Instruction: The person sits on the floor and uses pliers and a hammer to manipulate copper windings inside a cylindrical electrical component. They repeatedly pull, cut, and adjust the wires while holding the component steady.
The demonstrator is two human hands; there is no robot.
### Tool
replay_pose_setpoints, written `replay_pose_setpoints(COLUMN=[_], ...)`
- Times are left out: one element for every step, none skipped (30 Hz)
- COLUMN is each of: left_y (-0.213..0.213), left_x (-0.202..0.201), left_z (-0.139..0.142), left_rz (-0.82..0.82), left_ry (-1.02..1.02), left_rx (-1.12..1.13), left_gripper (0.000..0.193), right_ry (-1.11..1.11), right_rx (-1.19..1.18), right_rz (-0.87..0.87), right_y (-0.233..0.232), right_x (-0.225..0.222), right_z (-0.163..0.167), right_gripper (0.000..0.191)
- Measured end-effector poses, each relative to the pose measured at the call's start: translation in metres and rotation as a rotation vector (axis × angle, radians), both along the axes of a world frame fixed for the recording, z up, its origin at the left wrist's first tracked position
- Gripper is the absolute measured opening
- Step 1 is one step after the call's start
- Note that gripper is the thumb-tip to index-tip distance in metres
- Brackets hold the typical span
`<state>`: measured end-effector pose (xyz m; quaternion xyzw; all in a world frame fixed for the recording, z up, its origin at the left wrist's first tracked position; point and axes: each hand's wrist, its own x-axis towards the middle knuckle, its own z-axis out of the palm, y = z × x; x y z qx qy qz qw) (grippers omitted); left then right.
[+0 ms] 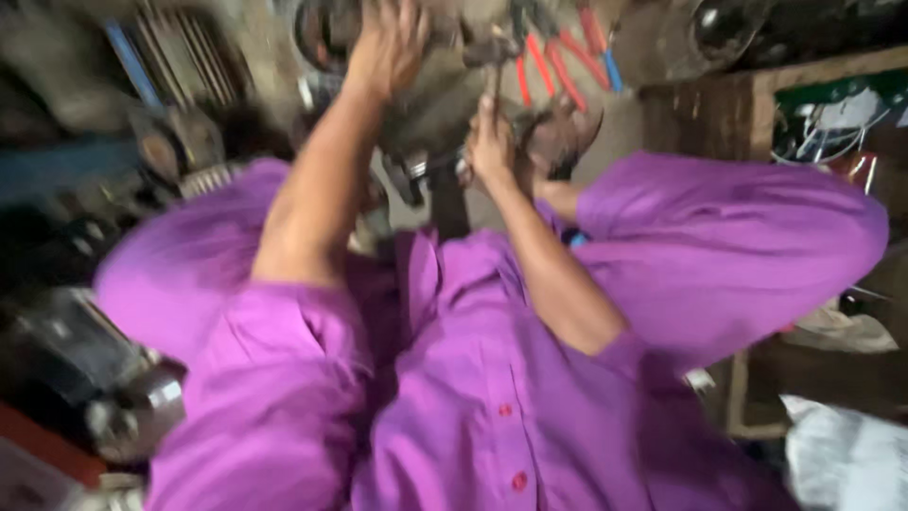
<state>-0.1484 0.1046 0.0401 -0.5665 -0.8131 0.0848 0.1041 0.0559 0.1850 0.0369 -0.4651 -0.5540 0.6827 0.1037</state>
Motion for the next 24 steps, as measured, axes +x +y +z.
replay_pose_setpoints(left_y=[0.001, 0.0, 0.0, -0.002, -0.003, -0.003, -0.003, -0.003, -0.002, -0.001, 0.001, 0.001, 0.002, 0.002, 0.002, 0.001, 0.001, 0.002, 0.003, 0.008, 0.012, 0.019, 0.025, 0.032], left_x=[-0.002, -0.002, -0.003, -0.001, 0.0, 0.001, 0.001, 0.002, 0.001, -0.001, -0.004, -0.006, -0.008, -0.013, -0.013, -0.015, -0.013, -0.011, -0.009, -0.009, -0.006, -0.002, 0.001, 0.004], left_z=[0.0, 0.001, 0.001, 0.0, -0.001, -0.003, -0.005, -0.007, -0.008, -0.008, -0.007, -0.005, -0.004, -0.001, 0.0, 0.001, 0.001, 0.004, -0.001, -0.001, -0.001, 0.0, 0.003, 0.005], left_rz=[0.012, 0.035, 0.028, 0.029, 0.022, 0.018, 0.017, 0.027, 0.033, 0.037, 0.032, 0.025, 0.024, 0.019, 0.022, 0.034, 0.046, 0.081, 0.105, 0.131, 0.134, 0.156, 0.183, 0.178], left_ry=[0.048, 0.075, 0.041, -0.006, -0.046, -0.048, -0.045, -0.051, -0.06, -0.061, -0.062, -0.01, 0.048, 0.134, 0.153, 0.14, 0.088, 0.023, -0.005, -0.019, -0.118, -0.227, -0.329, -0.424], left_rx=[0.03, 0.048, 0.02, -0.013, -0.034, -0.013, 0.007, 0.023, -0.016, -0.053, -0.089, -0.026, 0.036, 0.102, 0.066, 0.014, -0.043, -0.011, 0.034, 0.083, 0.174, 0.259, 0.341, 0.414], left_gripper=[0.053, 0.055, 0.055, 0.055, 0.055, 0.052, 0.049, 0.047, 0.047, 0.047, 0.047, 0.05, 0.053, 0.057, 0.054, 0.051, 0.049, 0.051, 0.053, 0.054, 0.054, 0.053, 0.052, 0.049], right_ry=[0.037, 0.123, 0.219, 0.346, 0.518, 0.695, 0.816, 0.813, 0.719, 0.51, 0.212, 0.004, -0.066, -0.086, -0.085, 0.053, 0.156, 0.046, -0.028, -0.089, -0.152, -0.222, -0.28, -0.114], right_rx=[-0.006, 0.079, 0.168, 0.209, 0.193, 0.155, 0.199, 0.243, 0.301, 0.363, 0.257, 0.024, -0.203, -0.259, -0.202, -0.119, -0.043, 0.012, 0.08, 0.153, 0.335, 0.509, 0.68, 0.859], right_rz=[-0.02, -0.051, -0.093, -0.129, -0.182, -0.247, -0.323, -0.351, -0.295, -0.154, 0.025, 0.13, 0.049, -0.022, -0.098, -0.06, -0.023, 0.041, 0.093, 0.146, 0.206, 0.285, 0.37, 0.373], right_y=[0.011, 0.029, 0.054, 0.074, 0.089, 0.095, 0.093, 0.084, 0.068, 0.042, 0.022, 0.014, 0.011, 0.016, 0.029, 0.056, 0.077, 0.092, 0.113, 0.132, 0.144, 0.154, 0.163, 0.172], right_x=[0.0, 0.0, 0.005, 0.011, 0.019, 0.024, 0.025, 0.025, 0.019, 0.009, -0.009, -0.014, -0.014, -0.014, -0.013, -0.018, -0.01, 0.003, -0.002, -0.014, -0.021, -0.028, -0.035, -0.039], right_z=[0.002, 0.011, 0.025, 0.041, 0.057, 0.069, 0.075, 0.076, 0.068, 0.052, 0.032, 0.014, -0.004, -0.018, -0.029, -0.038, -0.042, -0.042, -0.041, -0.043, -0.041, -0.038, -0.038, -0.036], right_gripper=[0.043, 0.046, 0.049, 0.052, 0.056, 0.06, 0.059, 0.057, 0.056, 0.055, 0.053, 0.052, 0.051, 0.05, 0.049, 0.051, 0.056, 0.053, 0.052, 0.053, 0.053, 0.054, 0.055, 0.053])
